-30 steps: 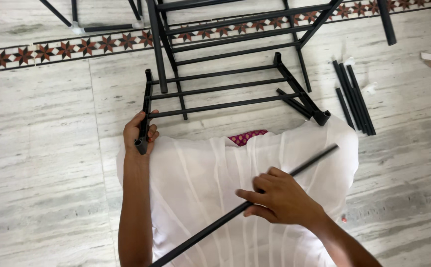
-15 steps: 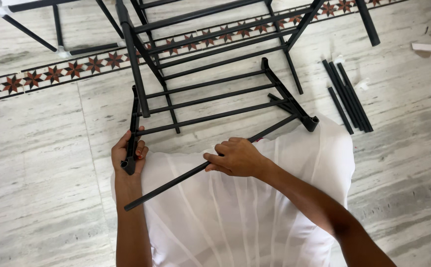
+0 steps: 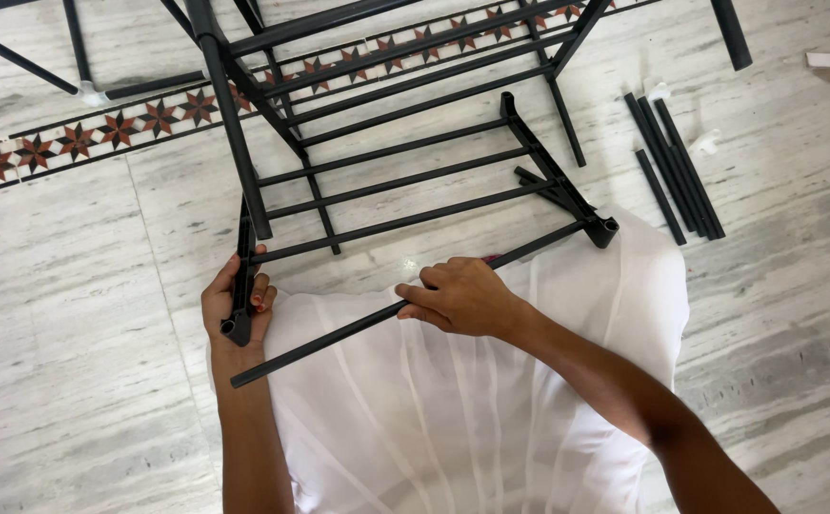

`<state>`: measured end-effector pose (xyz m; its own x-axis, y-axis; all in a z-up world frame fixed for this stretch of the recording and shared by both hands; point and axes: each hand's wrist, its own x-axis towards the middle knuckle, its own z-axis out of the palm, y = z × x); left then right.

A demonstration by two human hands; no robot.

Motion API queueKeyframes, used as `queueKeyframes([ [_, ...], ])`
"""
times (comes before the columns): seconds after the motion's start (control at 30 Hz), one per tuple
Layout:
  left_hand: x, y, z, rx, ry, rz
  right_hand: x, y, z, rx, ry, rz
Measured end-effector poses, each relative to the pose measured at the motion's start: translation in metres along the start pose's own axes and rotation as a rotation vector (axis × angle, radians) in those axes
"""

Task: The person assembles a black metal shelving frame by inserting vertical and horizontal rods into the frame's joints. They then gather loose rods and attach white plastic end caps to the rod ends.

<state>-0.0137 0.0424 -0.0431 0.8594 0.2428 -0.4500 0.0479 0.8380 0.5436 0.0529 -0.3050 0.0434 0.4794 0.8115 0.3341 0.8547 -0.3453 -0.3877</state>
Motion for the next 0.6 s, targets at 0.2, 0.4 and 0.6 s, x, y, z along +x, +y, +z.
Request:
queueKeyframes([
  [0.2, 0.000, -0.001, 0.000, 0.017, 0.032, -0.001, 0.001, 0.005, 0.001, 0.022, -0.018, 0.036],
  [0.4, 0.010, -0.006, -0.024, 0.009, 0.035, 0.003, 0.003, 0.008, 0.005, -0.013, -0.017, 0.076],
  [0.6, 0.035, -0.020, -0.047, -0.145, -0.134, -0.051, 0.004, 0.013, 0.007, -0.055, 0.010, 0.104],
])
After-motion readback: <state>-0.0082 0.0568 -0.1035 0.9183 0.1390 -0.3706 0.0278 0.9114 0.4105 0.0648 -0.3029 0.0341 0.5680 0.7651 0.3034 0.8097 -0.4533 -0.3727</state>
